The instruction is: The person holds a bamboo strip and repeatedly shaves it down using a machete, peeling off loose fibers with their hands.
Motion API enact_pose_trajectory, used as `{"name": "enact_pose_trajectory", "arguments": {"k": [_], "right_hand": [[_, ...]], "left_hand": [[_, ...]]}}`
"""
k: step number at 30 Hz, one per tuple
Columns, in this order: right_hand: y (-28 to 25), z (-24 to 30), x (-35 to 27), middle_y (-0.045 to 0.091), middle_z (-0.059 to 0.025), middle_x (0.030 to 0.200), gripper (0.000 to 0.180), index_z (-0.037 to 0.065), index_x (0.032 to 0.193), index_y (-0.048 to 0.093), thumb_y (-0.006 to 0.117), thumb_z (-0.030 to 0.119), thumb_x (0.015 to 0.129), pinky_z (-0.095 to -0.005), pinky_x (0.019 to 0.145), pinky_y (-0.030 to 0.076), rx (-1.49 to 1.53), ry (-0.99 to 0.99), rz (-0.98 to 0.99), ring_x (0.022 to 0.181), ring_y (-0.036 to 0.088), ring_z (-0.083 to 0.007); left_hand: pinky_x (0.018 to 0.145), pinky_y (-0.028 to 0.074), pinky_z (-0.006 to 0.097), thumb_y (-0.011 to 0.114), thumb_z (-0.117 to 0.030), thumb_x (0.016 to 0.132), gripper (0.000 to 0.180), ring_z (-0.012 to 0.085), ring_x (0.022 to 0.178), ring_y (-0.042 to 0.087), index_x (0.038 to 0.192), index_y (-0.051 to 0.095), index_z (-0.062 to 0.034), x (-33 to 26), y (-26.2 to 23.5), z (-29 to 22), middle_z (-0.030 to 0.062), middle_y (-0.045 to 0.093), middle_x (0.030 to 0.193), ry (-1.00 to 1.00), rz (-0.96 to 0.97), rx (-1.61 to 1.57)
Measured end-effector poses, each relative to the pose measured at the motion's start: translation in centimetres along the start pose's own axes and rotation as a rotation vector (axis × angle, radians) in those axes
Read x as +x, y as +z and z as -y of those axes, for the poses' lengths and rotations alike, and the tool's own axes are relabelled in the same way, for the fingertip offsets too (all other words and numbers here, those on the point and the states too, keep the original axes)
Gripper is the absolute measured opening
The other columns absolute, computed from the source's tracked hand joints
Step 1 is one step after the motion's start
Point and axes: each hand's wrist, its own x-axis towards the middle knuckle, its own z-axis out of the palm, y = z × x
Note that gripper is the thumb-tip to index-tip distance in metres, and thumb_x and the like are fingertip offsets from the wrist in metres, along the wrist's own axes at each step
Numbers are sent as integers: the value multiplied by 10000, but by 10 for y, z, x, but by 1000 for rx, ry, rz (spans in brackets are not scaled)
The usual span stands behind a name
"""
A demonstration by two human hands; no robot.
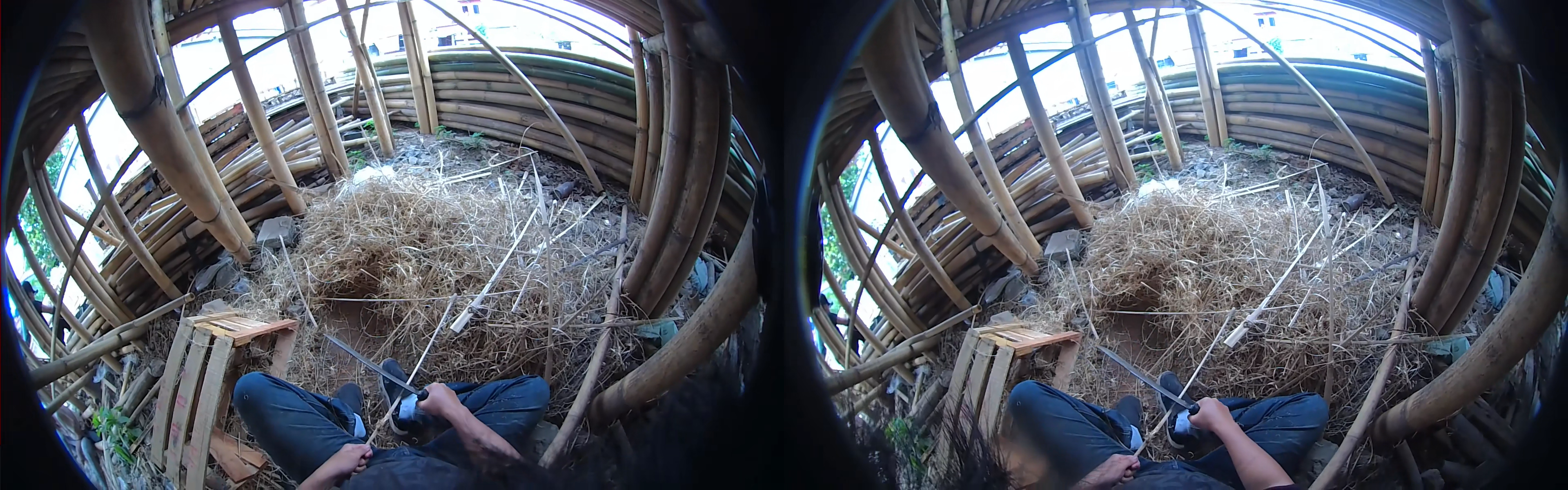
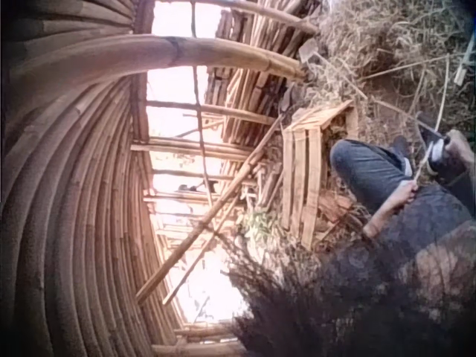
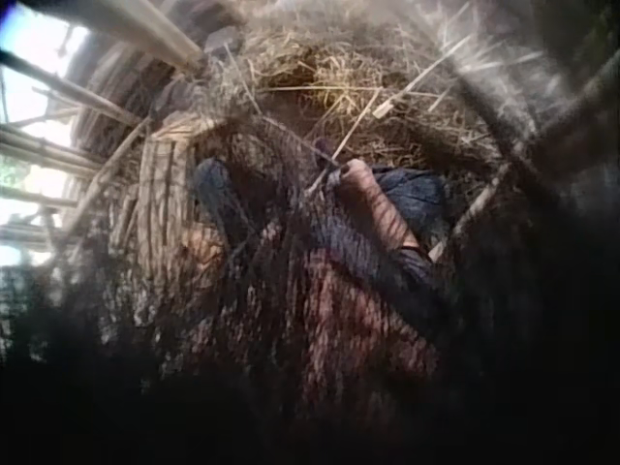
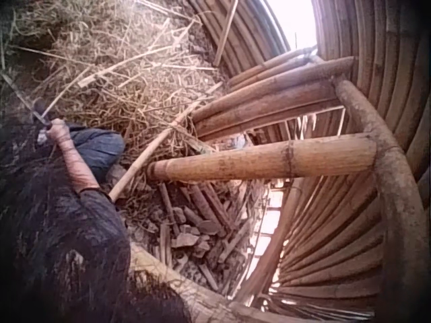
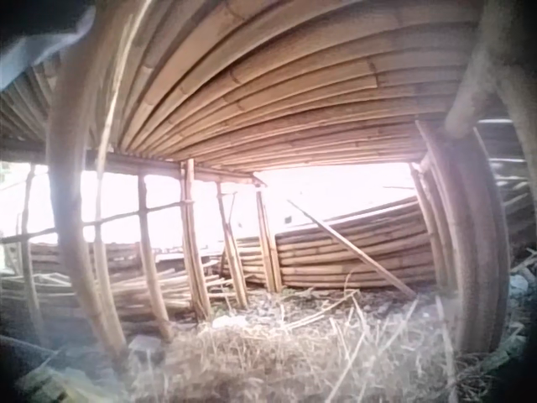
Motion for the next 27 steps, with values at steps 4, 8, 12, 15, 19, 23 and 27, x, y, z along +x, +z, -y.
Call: {"name": "enact_pose_trajectory", "arguments": {"k": [4,8,12,15,19,23,27], "right_hand": [[-1,-8,3,680,-197,819,291,62,804,702,651,307,655,-428,749,530,-86,-13,-33,811,665,-354],[-7,-3,7,682,-185,836,267,89,794,704,647,303,645,-425,779,528,-133,-27,-20,835,662,-351],[-22,-3,10,682,-186,987,354,87,932,716,648,301,659,-411,842,525,-231,28,41,952,653,-338],[-49,-39,19,678,-206,988,377,41,937,708,656,299,668,-420,860,521,-160,263,-128,969,652,-340],[-79,-53,27,668,-244,976,384,-6,929,697,652,283,680,-431,866,519,-69,343,-211,955,657,-345],[-41,-41,13,683,-199,946,375,36,918,701,650,307,665,-431,855,521,-252,98,-135,920,657,-353],[1,-11,-17,682,-199,907,350,42,901,700,633,305,680,-439,829,518,-93,-86,21,892,654,-359]], "left_hand": [[379,225,237,406,-259,1004,293,55,407,289,751,460,-122,-22,19,-19,-63,336,516,41,-57,142],[384,245,231,403,-274,1007,305,55,414,307,745,457,-128,-24,16,-14,-63,346,523,67,-54,147],[396,248,223,400,-282,1011,313,46,432,305,744,456,-128,-35,23,-20,-68,350,543,94,-65,162],[409,241,214,402,-281,1013,317,41,441,289,744,457,-124,-34,11,-5,-72,342,556,64,-43,62],[414,225,211,404,-267,1013,311,40,444,272,745,461,-120,-43,24,-13,-76,333,560,98,-49,95],[415,218,217,400,-260,1013,311,42,439,268,742,459,-119,-34,17,-15,-77,330,551,42,-53,44],[412,228,225,396,-271,1013,317,47,431,275,742,459,-119,-18,5,6,-73,337,540,71,-67,73]]}}
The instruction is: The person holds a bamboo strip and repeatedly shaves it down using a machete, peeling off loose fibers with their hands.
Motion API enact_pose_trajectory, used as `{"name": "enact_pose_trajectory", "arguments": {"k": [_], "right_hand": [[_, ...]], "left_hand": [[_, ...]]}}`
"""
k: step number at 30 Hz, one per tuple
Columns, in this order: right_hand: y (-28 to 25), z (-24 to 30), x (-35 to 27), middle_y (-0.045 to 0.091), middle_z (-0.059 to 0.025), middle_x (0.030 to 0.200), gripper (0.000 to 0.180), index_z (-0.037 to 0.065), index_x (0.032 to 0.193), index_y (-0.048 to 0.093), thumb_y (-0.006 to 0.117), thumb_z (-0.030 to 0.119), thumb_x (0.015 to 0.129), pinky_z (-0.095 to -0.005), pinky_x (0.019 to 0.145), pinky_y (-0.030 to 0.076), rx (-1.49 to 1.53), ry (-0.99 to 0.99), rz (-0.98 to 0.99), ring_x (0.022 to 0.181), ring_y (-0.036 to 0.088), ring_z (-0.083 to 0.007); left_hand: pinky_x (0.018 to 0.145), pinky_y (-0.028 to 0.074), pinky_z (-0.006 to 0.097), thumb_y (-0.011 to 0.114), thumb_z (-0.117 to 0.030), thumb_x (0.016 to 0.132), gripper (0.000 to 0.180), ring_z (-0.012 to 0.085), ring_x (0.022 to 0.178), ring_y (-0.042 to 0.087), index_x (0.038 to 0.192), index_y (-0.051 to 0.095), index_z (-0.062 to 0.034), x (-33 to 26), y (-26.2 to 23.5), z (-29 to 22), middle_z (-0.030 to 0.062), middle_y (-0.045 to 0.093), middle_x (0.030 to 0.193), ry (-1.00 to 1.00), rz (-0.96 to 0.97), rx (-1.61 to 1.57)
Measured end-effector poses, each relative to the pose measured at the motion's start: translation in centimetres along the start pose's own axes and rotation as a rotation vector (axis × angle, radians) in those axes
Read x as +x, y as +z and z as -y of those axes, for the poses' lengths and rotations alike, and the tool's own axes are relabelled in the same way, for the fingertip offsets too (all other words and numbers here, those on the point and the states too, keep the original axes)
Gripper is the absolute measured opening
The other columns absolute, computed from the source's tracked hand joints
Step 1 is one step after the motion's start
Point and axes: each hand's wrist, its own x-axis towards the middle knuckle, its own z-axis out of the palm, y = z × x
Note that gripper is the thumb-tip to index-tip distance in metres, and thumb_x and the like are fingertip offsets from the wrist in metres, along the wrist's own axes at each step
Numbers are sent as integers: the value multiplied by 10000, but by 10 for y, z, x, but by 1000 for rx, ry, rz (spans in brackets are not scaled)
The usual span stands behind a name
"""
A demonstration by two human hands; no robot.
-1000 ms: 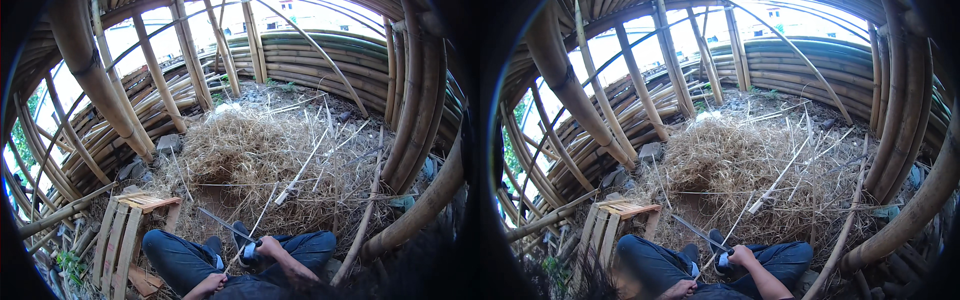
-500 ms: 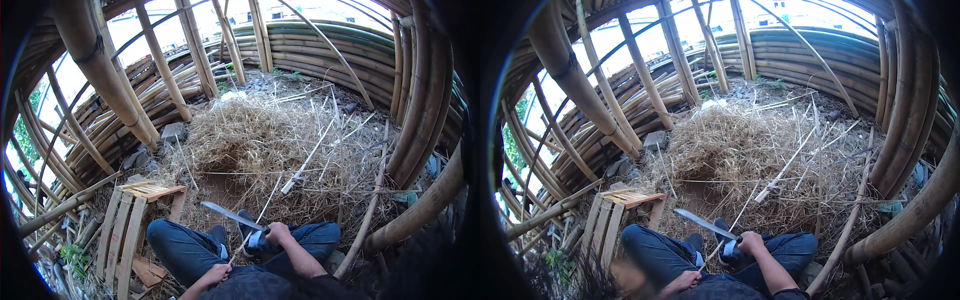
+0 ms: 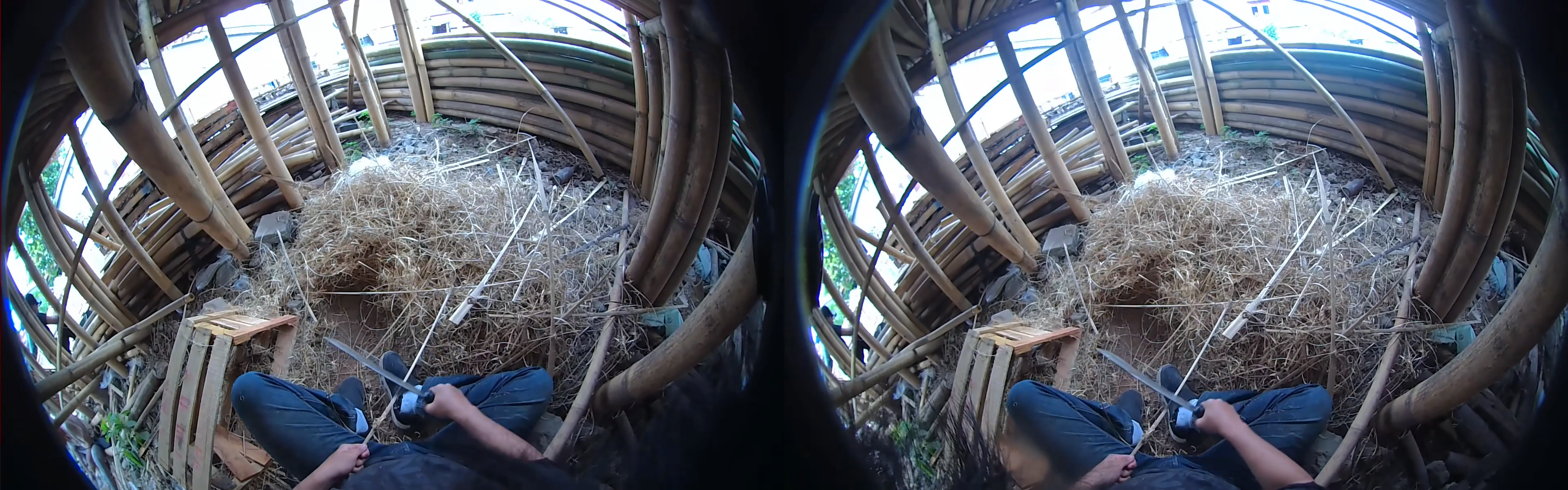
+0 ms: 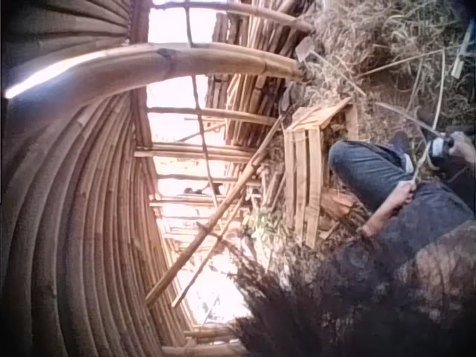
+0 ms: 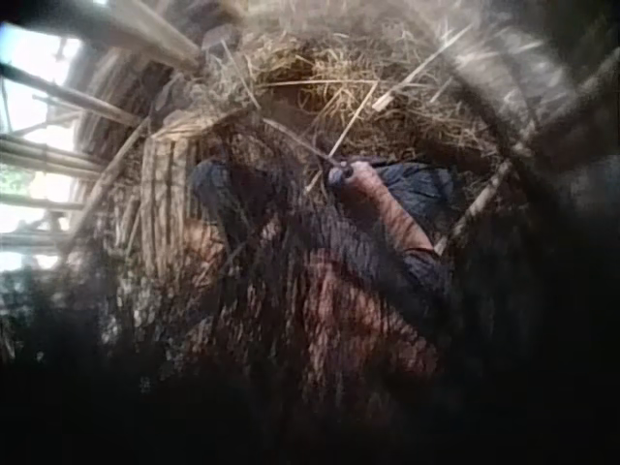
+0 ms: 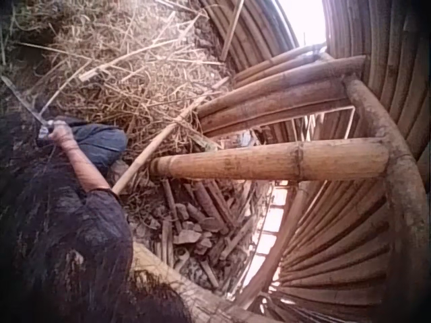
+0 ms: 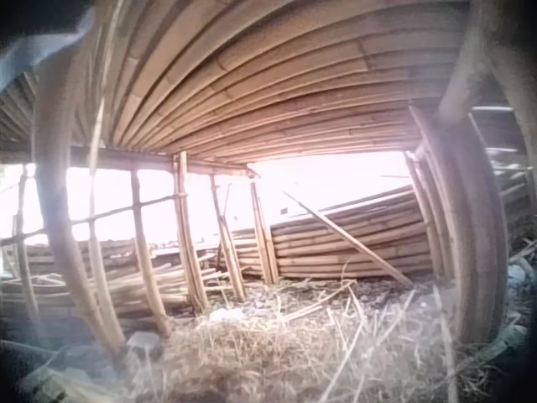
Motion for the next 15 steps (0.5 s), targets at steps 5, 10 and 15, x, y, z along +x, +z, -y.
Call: {"name": "enact_pose_trajectory", "arguments": {"k": [5,10,15], "right_hand": [[-12,8,5,685,-203,941,357,67,922,710,649,301,659,-421,813,531,134,215,106,911,661,-350],[-11,-4,23,692,-182,855,306,61,859,715,650,280,656,-414,771,537,13,162,23,841,676,-330],[-9,-8,30,690,-185,870,325,67,872,715,651,283,638,-412,791,534,-75,128,-21,868,669,-339]], "left_hand": [[415,268,234,394,-282,1014,326,55,428,321,747,471,-111,8,-1,5,-62,373,535,97,-40,144],[433,308,234,398,-277,1014,333,61,442,374,748,486,-97,11,2,6,-49,410,543,213,-131,309],[445,328,233,403,-273,1013,336,63,453,401,746,494,-90,16,-4,12,-42,428,548,230,-131,283]]}}
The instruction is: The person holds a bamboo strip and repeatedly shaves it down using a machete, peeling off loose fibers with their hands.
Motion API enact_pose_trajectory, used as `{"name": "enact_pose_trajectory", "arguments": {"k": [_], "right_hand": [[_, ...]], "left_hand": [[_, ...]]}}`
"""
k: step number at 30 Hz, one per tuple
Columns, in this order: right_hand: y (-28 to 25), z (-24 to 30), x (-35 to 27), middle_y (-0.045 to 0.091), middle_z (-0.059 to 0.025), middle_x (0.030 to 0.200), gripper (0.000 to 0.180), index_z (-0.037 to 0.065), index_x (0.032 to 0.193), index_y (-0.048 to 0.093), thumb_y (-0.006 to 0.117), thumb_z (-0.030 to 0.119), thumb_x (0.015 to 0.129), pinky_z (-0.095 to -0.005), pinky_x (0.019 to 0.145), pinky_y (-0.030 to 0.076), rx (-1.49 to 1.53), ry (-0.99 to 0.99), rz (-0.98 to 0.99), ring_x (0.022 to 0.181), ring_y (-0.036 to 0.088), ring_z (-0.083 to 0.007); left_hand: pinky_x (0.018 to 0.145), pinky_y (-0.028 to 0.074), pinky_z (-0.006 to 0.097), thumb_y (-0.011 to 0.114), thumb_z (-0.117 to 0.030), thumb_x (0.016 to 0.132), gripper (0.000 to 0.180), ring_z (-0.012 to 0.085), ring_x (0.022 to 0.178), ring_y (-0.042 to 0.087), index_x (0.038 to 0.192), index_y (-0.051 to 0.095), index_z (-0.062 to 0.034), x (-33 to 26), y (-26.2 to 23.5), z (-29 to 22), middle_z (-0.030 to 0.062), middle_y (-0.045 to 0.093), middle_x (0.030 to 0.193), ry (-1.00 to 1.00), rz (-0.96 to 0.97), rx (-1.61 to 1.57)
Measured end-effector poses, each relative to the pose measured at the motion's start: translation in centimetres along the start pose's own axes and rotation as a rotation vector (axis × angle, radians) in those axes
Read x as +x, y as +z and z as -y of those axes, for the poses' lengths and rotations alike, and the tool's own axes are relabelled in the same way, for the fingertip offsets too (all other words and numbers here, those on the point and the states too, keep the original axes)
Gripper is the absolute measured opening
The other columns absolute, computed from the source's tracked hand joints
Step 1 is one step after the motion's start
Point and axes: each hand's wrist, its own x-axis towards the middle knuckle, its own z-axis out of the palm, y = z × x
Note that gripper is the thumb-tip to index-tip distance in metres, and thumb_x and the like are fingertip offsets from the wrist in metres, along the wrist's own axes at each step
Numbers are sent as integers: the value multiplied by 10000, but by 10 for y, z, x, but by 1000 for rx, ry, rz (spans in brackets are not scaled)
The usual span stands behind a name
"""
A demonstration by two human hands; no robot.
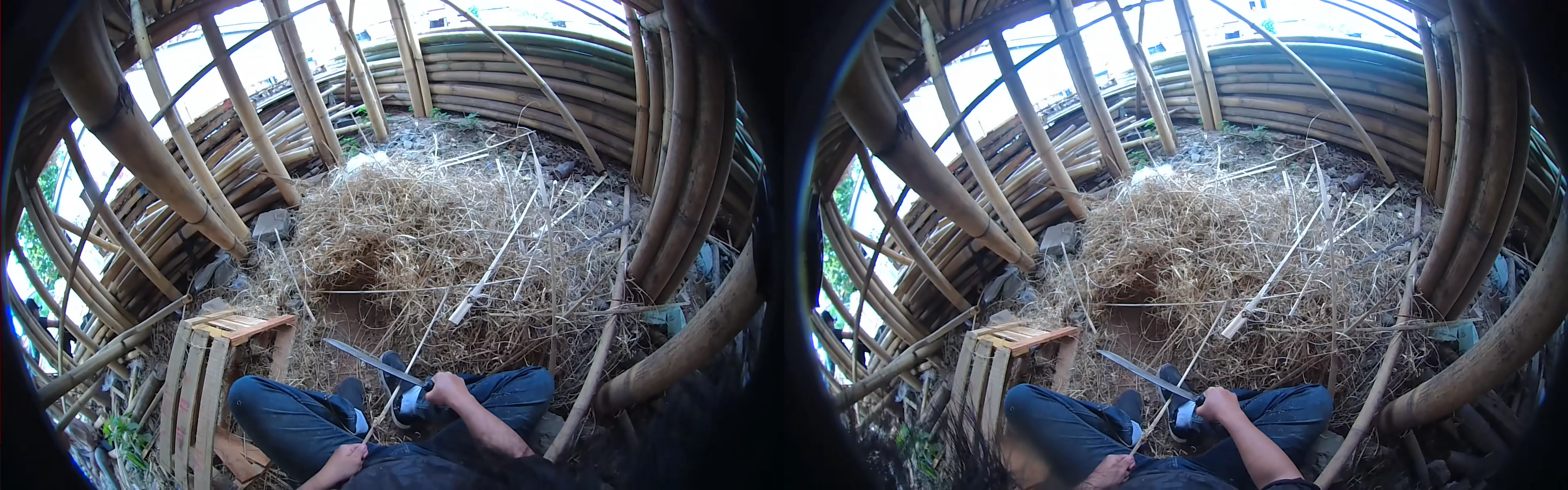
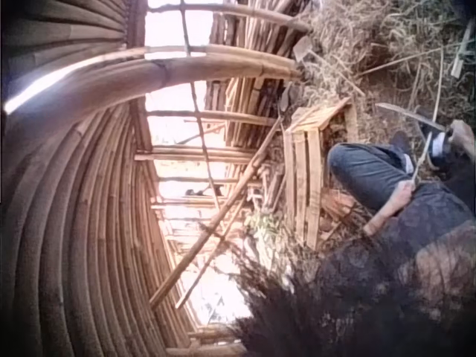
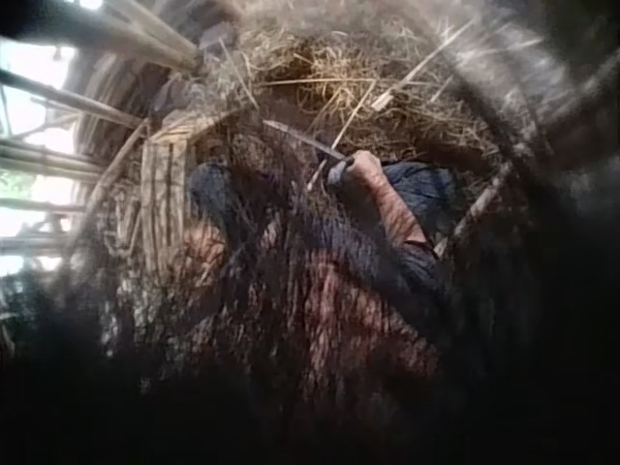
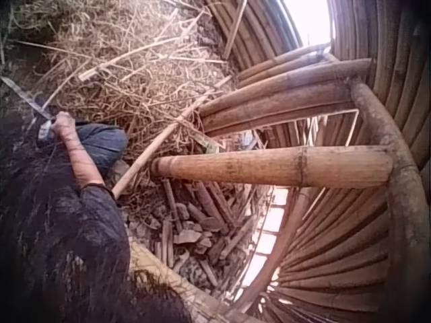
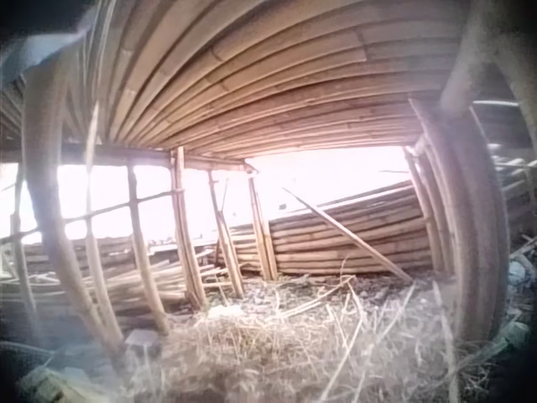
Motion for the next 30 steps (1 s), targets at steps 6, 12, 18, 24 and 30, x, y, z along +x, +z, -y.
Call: {"name": "enact_pose_trajectory", "arguments": {"k": [6,12,18,24,30], "right_hand": [[-22,-14,11,688,-188,931,343,68,890,716,651,289,635,-409,833,524,13,146,18,918,660,-341],[-32,-10,25,677,-194,1016,373,56,947,710,651,302,673,-407,864,517,-63,189,-42,984,649,-330],[-73,-48,20,676,-229,991,380,0,953,696,669,277,695,-414,859,522,69,414,-207,967,660,-339],[-16,-3,-10,683,-199,973,364,52,947,705,636,310,699,-435,840,528,-32,32,12,930,664,-347],[29,39,-42,680,-217,925,386,49,947,694,624,349,715,-451,834,521,95,-125,126,911,653,-375]], "left_hand": [[452,319,231,415,-262,1011,332,53,467,383,750,511,-82,-6,5,-12,-54,414,558,90,-10,143],[440,365,304,479,-282,983,339,157,431,465,727,513,-63,5,-16,45,26,476,528,-25,52,-81],[598,416,333,421,-187,925,286,174,606,491,716,515,-16,-45,-8,5,66,502,611,419,-125,238],[651,444,402,391,-200,932,312,316,654,558,731,551,-25,-28,-20,41,168,569,666,473,-198,485],[660,442,478,427,-223,952,294,430,740,576,783,565,-25,-42,-2,8,215,589,727,387,-342,509]]}}
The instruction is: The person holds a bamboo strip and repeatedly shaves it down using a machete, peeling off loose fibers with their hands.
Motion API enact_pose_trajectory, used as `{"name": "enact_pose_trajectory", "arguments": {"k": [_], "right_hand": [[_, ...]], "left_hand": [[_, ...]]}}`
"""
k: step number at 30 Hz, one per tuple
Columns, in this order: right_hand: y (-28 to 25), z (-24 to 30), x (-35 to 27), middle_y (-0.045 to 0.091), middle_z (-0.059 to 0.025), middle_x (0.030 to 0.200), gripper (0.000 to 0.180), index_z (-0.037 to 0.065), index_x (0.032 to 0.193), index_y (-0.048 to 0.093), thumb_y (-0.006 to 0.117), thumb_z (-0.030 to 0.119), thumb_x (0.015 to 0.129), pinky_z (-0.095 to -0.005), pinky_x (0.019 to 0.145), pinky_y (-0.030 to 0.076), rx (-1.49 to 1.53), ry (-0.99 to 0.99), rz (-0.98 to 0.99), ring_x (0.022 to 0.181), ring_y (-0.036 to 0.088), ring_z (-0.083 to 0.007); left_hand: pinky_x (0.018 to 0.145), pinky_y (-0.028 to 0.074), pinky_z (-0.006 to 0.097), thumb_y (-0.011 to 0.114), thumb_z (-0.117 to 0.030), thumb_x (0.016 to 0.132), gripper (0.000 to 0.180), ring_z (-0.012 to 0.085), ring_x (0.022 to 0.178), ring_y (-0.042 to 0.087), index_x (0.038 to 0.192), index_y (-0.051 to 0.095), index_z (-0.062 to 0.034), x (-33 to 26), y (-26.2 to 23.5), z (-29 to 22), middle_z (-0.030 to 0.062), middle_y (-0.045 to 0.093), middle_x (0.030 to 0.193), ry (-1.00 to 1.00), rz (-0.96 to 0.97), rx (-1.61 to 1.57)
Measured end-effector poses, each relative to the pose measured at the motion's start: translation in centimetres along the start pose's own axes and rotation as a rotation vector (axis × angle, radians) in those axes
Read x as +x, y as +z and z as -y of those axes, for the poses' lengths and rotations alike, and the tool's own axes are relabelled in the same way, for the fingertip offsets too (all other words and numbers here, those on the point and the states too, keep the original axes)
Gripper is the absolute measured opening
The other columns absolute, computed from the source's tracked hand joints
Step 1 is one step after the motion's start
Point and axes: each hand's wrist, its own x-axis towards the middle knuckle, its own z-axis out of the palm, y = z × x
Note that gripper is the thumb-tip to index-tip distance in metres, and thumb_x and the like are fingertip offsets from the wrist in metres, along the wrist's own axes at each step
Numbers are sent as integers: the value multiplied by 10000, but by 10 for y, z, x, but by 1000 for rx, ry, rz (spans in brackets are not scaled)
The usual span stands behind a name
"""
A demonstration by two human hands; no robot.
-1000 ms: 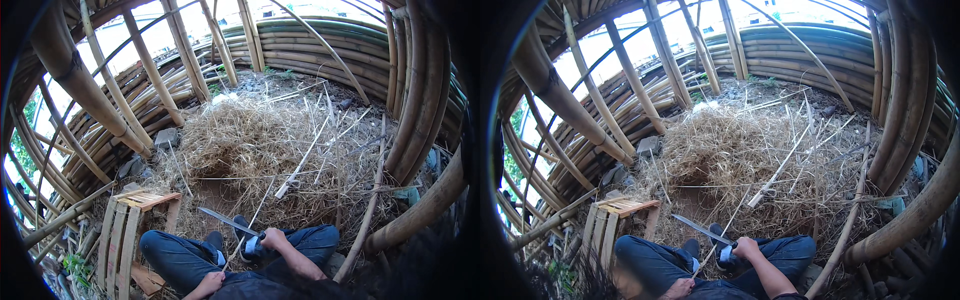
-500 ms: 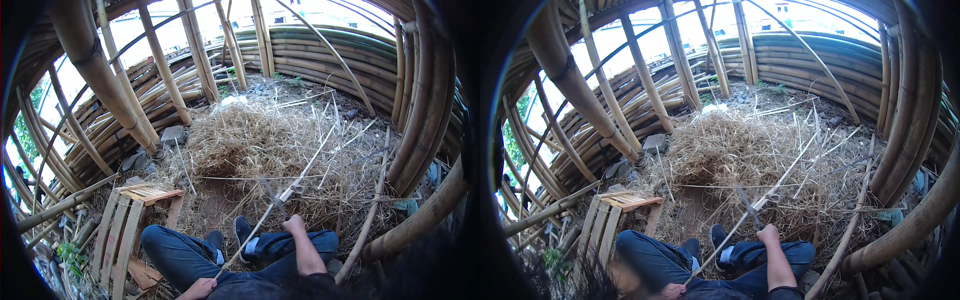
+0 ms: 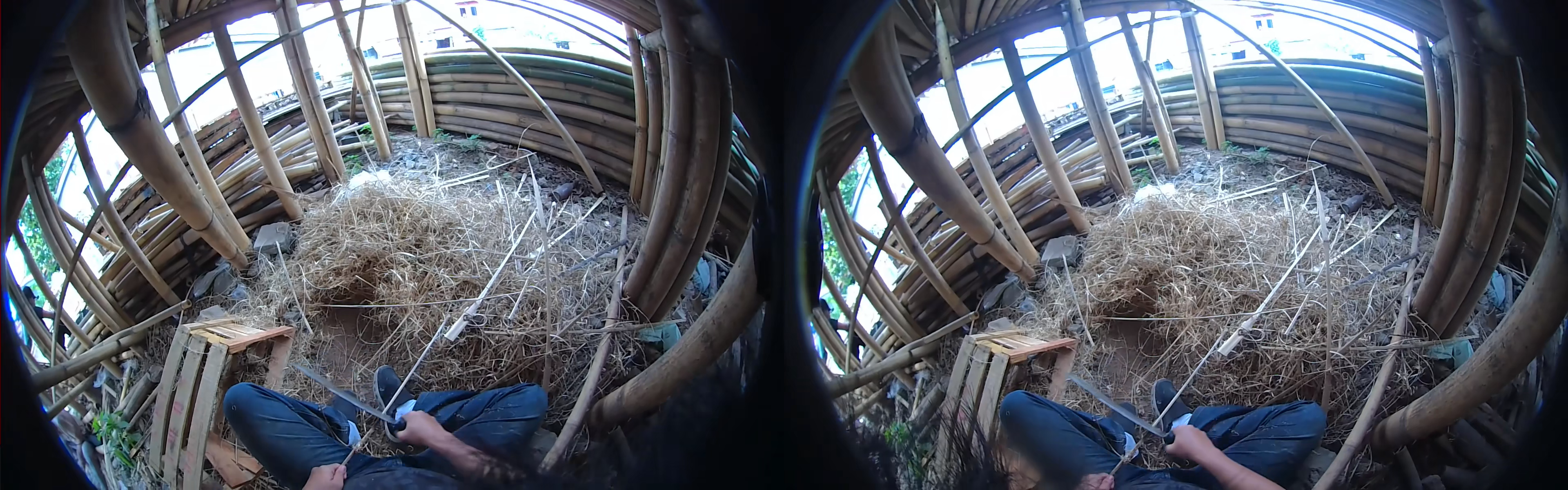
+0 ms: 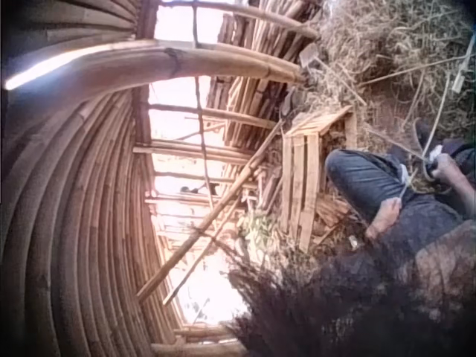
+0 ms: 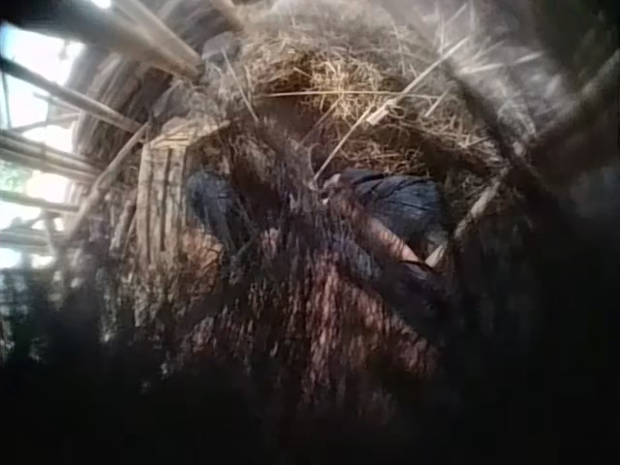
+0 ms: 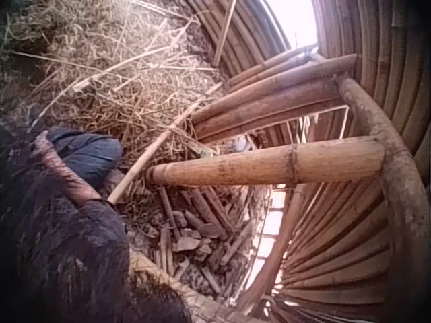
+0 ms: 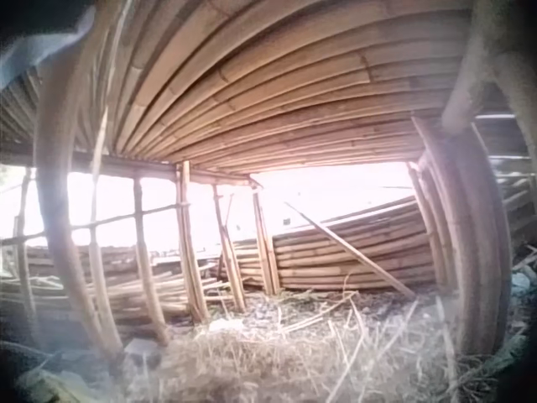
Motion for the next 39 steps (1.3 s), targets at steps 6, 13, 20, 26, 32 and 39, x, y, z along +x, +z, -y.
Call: {"name": "enact_pose_trajectory", "arguments": {"k": [6,13,20,26,32,39], "right_hand": [[-7,11,5,677,-220,959,373,37,920,703,645,319,684,-439,834,523,27,56,111,923,655,-367],[-30,-21,27,681,-208,978,390,36,941,705,662,323,679,-418,838,526,-90,177,-30,940,660,-350],[-77,-31,33,681,-217,975,388,5,938,705,637,280,673,-418,830,532,-146,356,-190,941,665,-352],[-43,-2,1,680,-204,928,358,40,919,700,638,300,681,-447,817,517,-120,54,-100,891,653,-370],[-48,34,-22,673,-201,831,341,49,851,676,649,355,703,-462,761,525,-120,-191,-129,824,654,-373],[-71,46,-15,668,-197,818,319,50,829,667,671,334,683,-460,738,519,-134,-216,-197,810,653,-368]], "left_hand": [[618,448,496,441,-168,948,252,449,725,569,786,572,-27,-3,-3,-9,228,592,734,38,-42,75],[598,449,515,428,-141,948,238,453,671,561,781,549,-23,-13,-2,12,229,562,688,175,-80,213],[594,451,521,442,-173,936,256,456,666,576,767,565,-26,-25,-6,8,234,578,679,124,-45,247],[596,475,502,447,-163,932,208,429,662,598,812,579,-54,-34,-11,17,203,608,695,119,-118,123],[573,483,464,451,-114,923,171,396,709,611,841,585,-46,-81,-30,53,192,627,785,139,-72,248],[542,461,420,470,-136,924,165,341,711,590,960,610,-58,-97,-6,86,165,606,844,244,-248,404]]}}
